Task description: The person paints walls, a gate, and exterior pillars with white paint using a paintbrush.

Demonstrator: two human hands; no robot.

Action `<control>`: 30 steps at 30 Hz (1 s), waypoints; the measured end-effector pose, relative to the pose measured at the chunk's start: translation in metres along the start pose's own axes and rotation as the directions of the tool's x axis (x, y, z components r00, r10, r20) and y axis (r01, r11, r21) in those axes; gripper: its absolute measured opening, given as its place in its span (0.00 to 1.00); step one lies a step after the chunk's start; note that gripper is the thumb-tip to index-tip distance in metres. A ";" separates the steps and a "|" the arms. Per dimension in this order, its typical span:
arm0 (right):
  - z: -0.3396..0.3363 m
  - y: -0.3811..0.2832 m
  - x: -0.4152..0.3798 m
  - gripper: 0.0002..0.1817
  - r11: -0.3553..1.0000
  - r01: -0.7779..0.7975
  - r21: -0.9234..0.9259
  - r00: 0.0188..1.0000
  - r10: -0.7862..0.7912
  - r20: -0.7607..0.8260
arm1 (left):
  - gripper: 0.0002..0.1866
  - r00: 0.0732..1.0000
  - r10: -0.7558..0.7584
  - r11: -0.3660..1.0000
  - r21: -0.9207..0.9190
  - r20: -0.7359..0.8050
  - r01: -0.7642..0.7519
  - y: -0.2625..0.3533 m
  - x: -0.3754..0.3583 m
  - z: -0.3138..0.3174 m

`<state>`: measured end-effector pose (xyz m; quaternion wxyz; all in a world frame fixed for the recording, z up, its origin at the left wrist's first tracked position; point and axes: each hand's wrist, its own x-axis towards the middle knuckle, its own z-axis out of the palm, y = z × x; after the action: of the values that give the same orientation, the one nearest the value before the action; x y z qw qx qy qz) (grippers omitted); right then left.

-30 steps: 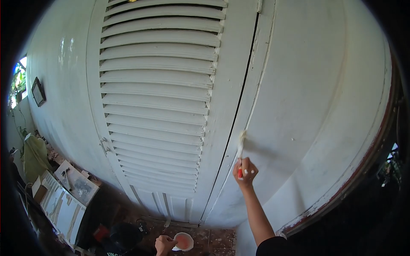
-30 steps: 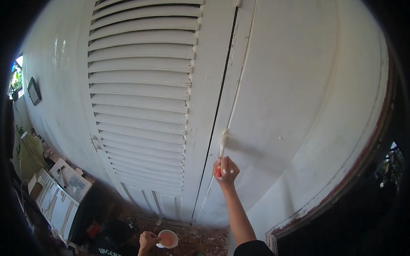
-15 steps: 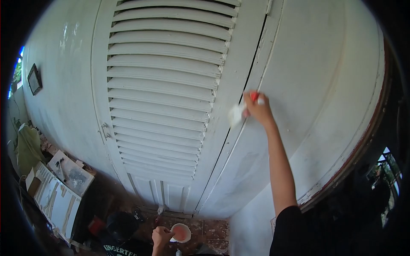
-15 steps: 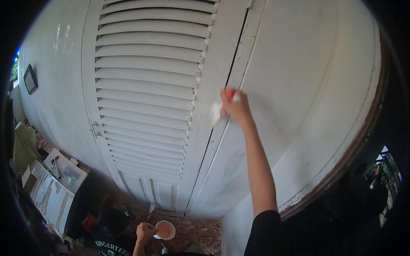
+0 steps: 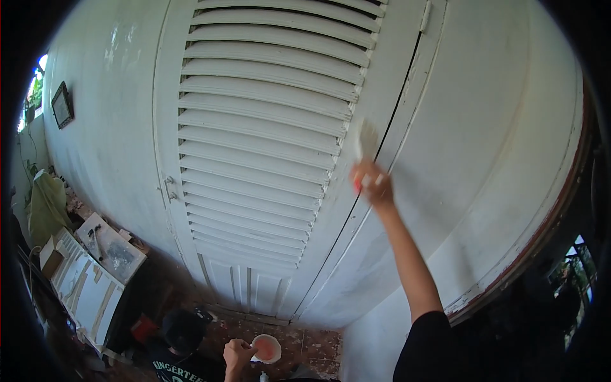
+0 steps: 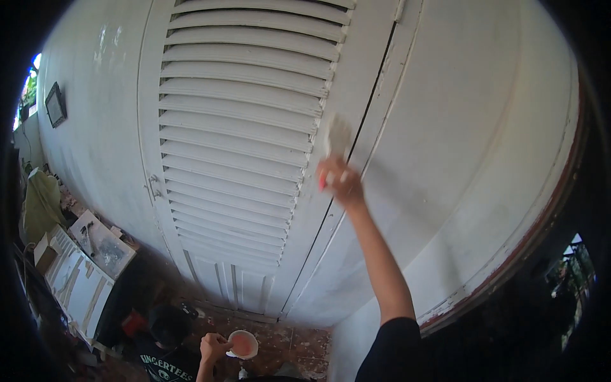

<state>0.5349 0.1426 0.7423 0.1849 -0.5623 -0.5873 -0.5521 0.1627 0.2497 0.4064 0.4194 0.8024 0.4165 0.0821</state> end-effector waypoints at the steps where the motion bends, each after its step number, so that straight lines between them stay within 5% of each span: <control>1: -0.001 -0.022 -0.018 0.09 0.994 0.060 0.094 0.987 -0.073 0.143 | 0.11 1.000 0.007 1.000 0.014 -0.013 -0.007 0.002 0.000 -0.002; 2: 0.010 -0.034 -0.054 0.08 0.991 0.117 -0.067 0.953 -0.093 0.288 | 0.11 1.000 0.004 1.000 0.014 -0.013 -0.003 -0.001 0.002 -0.001; 5: 0.005 -0.060 -0.097 0.06 0.977 0.212 0.003 0.841 -0.184 0.508 | 0.13 1.000 0.018 1.000 -0.021 0.023 -0.017 -0.009 0.007 0.004; 7: -0.011 -0.064 -0.094 0.04 0.974 0.090 0.206 0.689 -0.210 0.694 | 0.13 0.999 0.023 1.000 -0.004 0.049 -0.022 -0.008 0.009 0.006; 9: -0.012 -0.036 -0.080 0.06 0.914 0.003 0.405 0.753 -0.268 0.600 | 0.13 0.998 0.041 0.999 0.011 0.057 -0.041 -0.005 0.010 0.008; 10: -0.014 -0.020 -0.065 0.03 0.899 0.102 0.426 0.808 -0.325 0.492 | 0.13 0.997 0.056 0.998 0.026 0.059 -0.057 -0.003 0.010 0.008; 11: -0.030 -0.010 -0.031 0.02 0.569 -0.648 0.506 0.586 -0.051 0.808 | 0.13 0.996 0.058 0.998 0.032 0.066 -0.060 0.000 0.009 0.007; 12: -0.036 0.006 -0.002 0.04 0.503 -0.738 0.449 0.527 0.015 0.850 | 0.13 0.996 0.060 0.998 0.022 0.069 -0.061 0.004 0.008 0.006; 13: -0.040 0.027 0.024 0.12 0.639 -0.610 0.468 0.621 0.018 0.783 | 0.13 0.996 0.061 0.998 0.010 0.069 -0.062 0.008 0.007 0.006; 14: -0.049 0.043 0.057 0.08 0.934 -0.174 0.311 0.755 -0.076 0.652 | 0.13 0.996 0.062 0.998 0.015 0.069 -0.063 0.011 0.007 0.006; 15: -0.068 0.052 0.094 0.06 0.934 -0.194 0.299 0.778 -0.039 0.627 | 0.12 0.995 0.084 0.996 0.026 0.062 -0.086 0.014 0.006 0.006; 18: -0.101 0.073 0.160 0.06 0.984 0.166 -0.058 0.958 -0.147 0.247 | 0.12 0.992 0.101 0.994 0.029 0.073 -0.103 0.016 0.004 0.007; 19: -0.103 0.076 0.166 0.06 0.986 0.157 -0.053 0.958 -0.139 0.250 | 0.12 0.991 0.101 0.995 0.017 0.092 -0.103 0.016 0.004 0.008; 21: -0.103 0.081 0.169 0.06 0.893 0.200 -0.402 0.980 -0.175 0.099 | 0.11 0.990 0.099 0.995 0.019 0.104 -0.102 0.016 0.004 0.008; 23: -0.076 0.100 0.128 0.06 0.925 0.283 -0.253 0.959 -0.265 0.103 | 0.11 0.990 0.104 0.994 0.009 0.097 -0.105 0.017 0.001 0.006; 24: -0.060 0.091 0.100 0.07 0.986 0.169 -0.018 0.962 -0.160 0.221 | 0.11 0.991 0.101 0.995 0.010 0.093 -0.102 0.017 0.001 0.005; 25: -0.048 0.068 0.070 0.08 0.746 0.502 -0.437 0.822 -0.255 0.509 | 0.11 0.993 0.079 0.997 0.016 0.090 -0.081 0.016 -0.001 0.004; 26: -0.023 0.065 0.021 0.07 0.856 0.461 -0.233 0.856 -0.360 0.372 | 0.12 0.995 0.058 0.998 0.021 0.086 -0.060 0.014 -0.001 0.002; 29: -0.008 -0.009 -0.080 0.04 0.908 0.417 0.050 0.775 -0.383 0.503 | 0.12 0.996 0.068 0.998 0.001 0.061 -0.068 0.011 -0.001 -0.002; 30: -0.011 -0.033 -0.107 0.03 0.949 0.296 0.109 0.747 -0.301 0.593 | 0.12 0.996 0.062 0.998 0.002 0.065 -0.062 0.008 -0.001 -0.001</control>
<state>0.5340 0.0918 0.6418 -0.0998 -0.6066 -0.6995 -0.3643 0.1662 0.2478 0.4133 0.4284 0.8180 0.3777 0.0681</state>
